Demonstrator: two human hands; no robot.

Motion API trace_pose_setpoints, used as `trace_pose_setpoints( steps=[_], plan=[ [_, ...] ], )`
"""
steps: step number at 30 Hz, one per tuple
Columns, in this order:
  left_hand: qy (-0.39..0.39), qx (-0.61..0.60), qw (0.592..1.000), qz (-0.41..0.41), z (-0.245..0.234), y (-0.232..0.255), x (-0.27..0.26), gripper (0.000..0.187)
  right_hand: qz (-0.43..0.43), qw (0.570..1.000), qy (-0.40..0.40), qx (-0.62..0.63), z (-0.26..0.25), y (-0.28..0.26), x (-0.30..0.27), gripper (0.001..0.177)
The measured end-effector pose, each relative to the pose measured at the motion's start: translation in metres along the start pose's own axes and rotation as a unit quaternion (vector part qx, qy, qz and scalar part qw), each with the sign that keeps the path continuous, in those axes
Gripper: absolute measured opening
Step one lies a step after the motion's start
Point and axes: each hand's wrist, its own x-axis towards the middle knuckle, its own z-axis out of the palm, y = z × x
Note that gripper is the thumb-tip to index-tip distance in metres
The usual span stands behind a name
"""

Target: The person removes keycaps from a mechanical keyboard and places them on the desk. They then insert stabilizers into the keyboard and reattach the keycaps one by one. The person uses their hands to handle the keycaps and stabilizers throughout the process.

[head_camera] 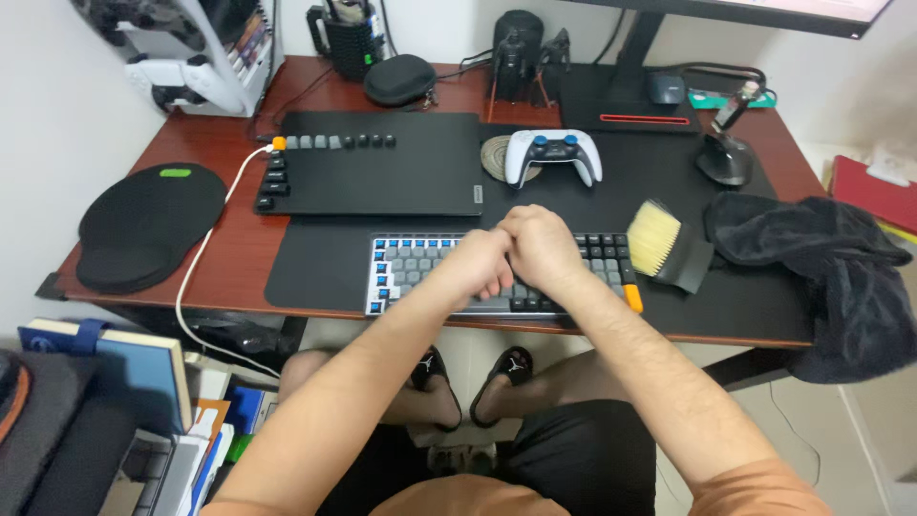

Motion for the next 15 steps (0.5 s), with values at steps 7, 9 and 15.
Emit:
trace_pose_setpoints(
  steps=[7,9,15],
  plan=[
    [-0.103,-0.350,0.927,-0.086,-0.025,-0.004,0.015,0.048,-0.015,0.999,0.002,-0.040,0.005,-0.004,-0.001,0.014],
    [-0.093,-0.362,0.922,-0.100,-0.026,0.001,0.014,0.052,-0.015,0.999,-0.001,-0.040,0.005,-0.006,0.000,0.014],
    [-0.060,-0.375,0.916,-0.128,-0.023,0.011,0.009,0.061,-0.024,0.999,-0.026,-0.031,0.008,-0.003,-0.002,0.016]
  ],
)
